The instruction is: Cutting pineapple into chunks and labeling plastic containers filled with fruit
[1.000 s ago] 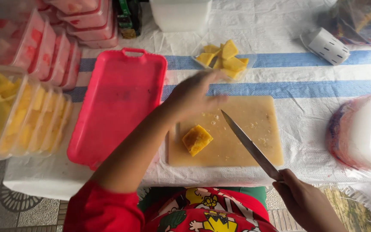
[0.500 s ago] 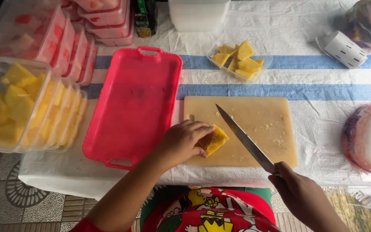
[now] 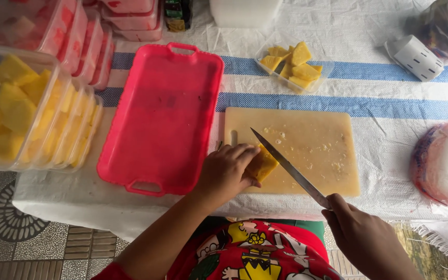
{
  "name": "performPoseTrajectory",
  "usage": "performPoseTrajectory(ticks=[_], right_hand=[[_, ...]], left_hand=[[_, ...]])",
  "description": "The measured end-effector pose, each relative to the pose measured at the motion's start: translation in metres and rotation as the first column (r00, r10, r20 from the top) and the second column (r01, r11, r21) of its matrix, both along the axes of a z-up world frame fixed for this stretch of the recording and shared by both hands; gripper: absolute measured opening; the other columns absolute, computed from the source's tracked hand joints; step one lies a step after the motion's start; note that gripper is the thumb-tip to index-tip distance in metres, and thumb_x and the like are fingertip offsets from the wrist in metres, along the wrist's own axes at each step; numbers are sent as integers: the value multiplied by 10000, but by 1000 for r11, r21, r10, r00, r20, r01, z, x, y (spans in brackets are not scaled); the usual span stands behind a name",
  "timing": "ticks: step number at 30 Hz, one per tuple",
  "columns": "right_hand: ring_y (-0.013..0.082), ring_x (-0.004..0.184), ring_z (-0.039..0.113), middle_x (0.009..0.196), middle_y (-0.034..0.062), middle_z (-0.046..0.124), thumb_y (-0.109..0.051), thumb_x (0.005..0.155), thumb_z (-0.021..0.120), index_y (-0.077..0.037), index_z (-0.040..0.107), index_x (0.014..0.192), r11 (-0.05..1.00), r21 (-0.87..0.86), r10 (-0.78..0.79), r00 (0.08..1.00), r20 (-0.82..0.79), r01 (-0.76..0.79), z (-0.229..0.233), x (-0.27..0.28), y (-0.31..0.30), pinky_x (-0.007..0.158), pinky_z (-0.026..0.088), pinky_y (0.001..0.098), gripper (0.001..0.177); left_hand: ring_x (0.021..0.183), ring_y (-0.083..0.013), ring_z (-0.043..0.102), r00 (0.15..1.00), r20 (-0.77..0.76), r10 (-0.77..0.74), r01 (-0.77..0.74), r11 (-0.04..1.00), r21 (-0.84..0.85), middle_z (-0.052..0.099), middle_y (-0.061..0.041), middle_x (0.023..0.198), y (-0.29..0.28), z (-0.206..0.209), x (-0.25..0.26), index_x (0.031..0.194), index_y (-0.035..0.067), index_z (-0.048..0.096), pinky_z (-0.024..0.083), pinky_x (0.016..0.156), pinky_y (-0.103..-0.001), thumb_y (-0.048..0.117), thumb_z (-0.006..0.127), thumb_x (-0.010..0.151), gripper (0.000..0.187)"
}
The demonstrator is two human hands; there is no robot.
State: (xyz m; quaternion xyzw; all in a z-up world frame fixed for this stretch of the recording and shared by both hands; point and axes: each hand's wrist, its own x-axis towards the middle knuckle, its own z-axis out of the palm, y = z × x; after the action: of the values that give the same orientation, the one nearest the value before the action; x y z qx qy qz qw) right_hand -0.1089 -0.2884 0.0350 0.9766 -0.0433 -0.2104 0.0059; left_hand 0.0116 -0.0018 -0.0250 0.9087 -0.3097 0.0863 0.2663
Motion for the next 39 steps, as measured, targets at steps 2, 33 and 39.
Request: performPoseTrajectory(ticks=[2, 33, 39], right_hand=[[352, 642, 703, 854, -63, 739, -512, 997, 452, -313, 441, 1048, 1000, 2, 4, 1000, -13, -3, 4, 1, 1, 557, 510, 501, 206], [128, 291, 430, 439, -29, 498, -242, 1052, 542, -154, 525, 1071, 900, 68, 374, 844, 385, -430, -49, 61, 35, 264, 367, 336, 92], [174, 342, 517, 573, 3, 526, -157, 977, 578, -184, 528, 1104, 916, -77, 388, 817, 426, -394, -57, 52, 8, 294, 364, 349, 139]], left_hand=[[1058, -321, 653, 1000, 0, 3, -3, 1000, 12, 668, -69, 1319, 1, -4, -2, 1357, 109, 591, 553, 779, -462, 526, 922, 644, 890], [951, -270, 633, 982, 70, -173, 169, 983, 66, 686, 48, 1170, -29, 42, 37, 1211, 230, 701, 501, 729, -446, 397, 778, 853, 402], [875, -287, 701, 883, -418, -215, 375, 858, 351, 748, -16, 959, -72, 31, 100, 974, 218, 707, 499, 708, -469, 278, 708, 825, 161]])
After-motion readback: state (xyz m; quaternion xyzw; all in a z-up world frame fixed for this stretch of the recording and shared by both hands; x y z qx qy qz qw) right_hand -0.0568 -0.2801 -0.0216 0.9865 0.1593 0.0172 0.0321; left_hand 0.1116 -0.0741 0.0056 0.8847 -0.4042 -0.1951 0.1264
